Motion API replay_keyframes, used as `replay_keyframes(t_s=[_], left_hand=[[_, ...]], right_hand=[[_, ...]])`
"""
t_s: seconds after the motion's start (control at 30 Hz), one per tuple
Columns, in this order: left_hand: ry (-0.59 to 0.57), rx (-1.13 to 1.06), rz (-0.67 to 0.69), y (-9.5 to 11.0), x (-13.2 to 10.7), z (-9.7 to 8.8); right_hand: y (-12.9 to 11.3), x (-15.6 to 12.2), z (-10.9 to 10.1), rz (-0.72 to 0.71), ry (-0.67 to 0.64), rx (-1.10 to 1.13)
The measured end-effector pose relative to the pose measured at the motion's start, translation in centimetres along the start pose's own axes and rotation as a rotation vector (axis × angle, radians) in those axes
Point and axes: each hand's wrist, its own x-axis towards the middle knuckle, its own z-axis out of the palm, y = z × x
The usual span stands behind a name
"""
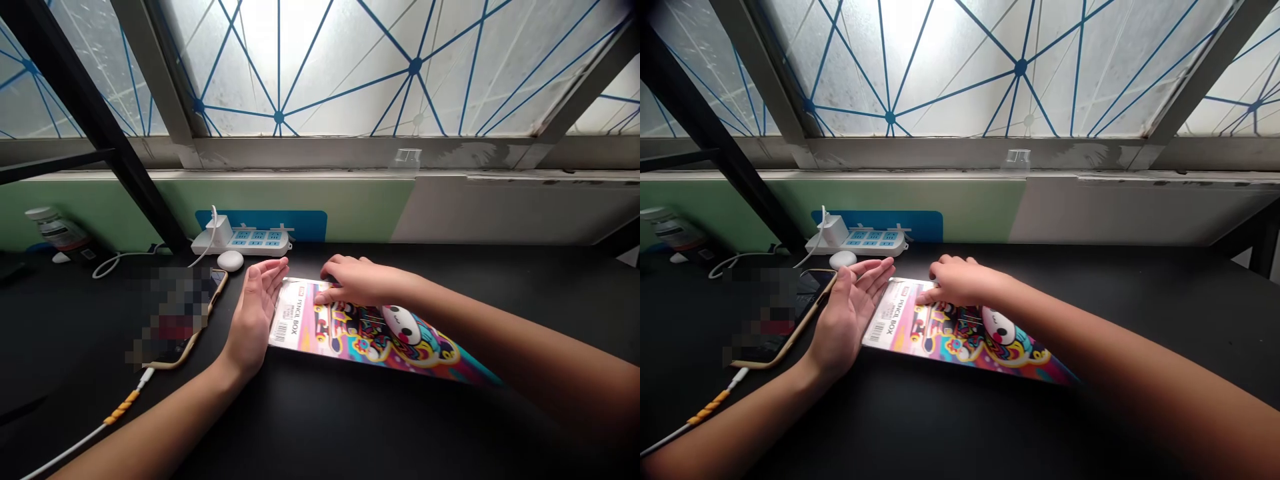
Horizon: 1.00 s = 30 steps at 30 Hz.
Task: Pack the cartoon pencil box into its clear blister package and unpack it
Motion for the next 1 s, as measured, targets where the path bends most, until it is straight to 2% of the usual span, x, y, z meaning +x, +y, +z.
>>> replay_keyframes(t_s=[0.13, 0.2, 0.27, 0.33, 0.4, 0.53, 0.63, 0.7, 0.83, 1.0], left_hand=[[0.040, -0.024, -0.008, 0.4, -0.1, 0.1], [0.060, -0.038, -0.025, 0.6, -0.2, 0.1], [0.073, -0.027, -0.065, 0.7, -0.2, -0.1], [0.085, 0.037, -0.119, 0.7, -0.1, -0.4], [0.105, 0.110, -0.177, 0.5, 0.1, -0.6], [0.124, 0.155, -0.347, 0.2, 0.8, -0.6], [0.149, 0.178, -0.404, 0.1, 1.4, -0.1], [0.176, 0.214, -0.407, 0.0, 1.7, 0.1], [0.184, 0.279, -0.417, -0.3, 1.8, 0.0], [0.198, 0.288, -0.383, -0.2, 1.6, 0.2]], right_hand=[[-2.2, 1.6, 0.3, -0.064, 0.077, -0.043], [-2.2, 1.1, 0.8, -0.096, 0.220, -0.086], [-1.3, -0.4, 1.4, -0.128, 0.440, -0.142], [0.7, -2.7, 2.4, -0.139, 0.623, -0.149], [3.8, -5.6, 3.6, -0.074, 0.660, -0.055], [10.5, -10.3, 6.1, 0.184, 0.644, 0.252], [13.2, -11.8, 7.0, 0.332, 0.485, 0.573], [13.1, -12.0, 7.1, 0.311, 0.369, 0.709], [11.2, -12.0, 6.8, 0.246, 0.201, 0.837], [10.9, -12.3, 6.9, 0.273, 0.188, 0.944]])
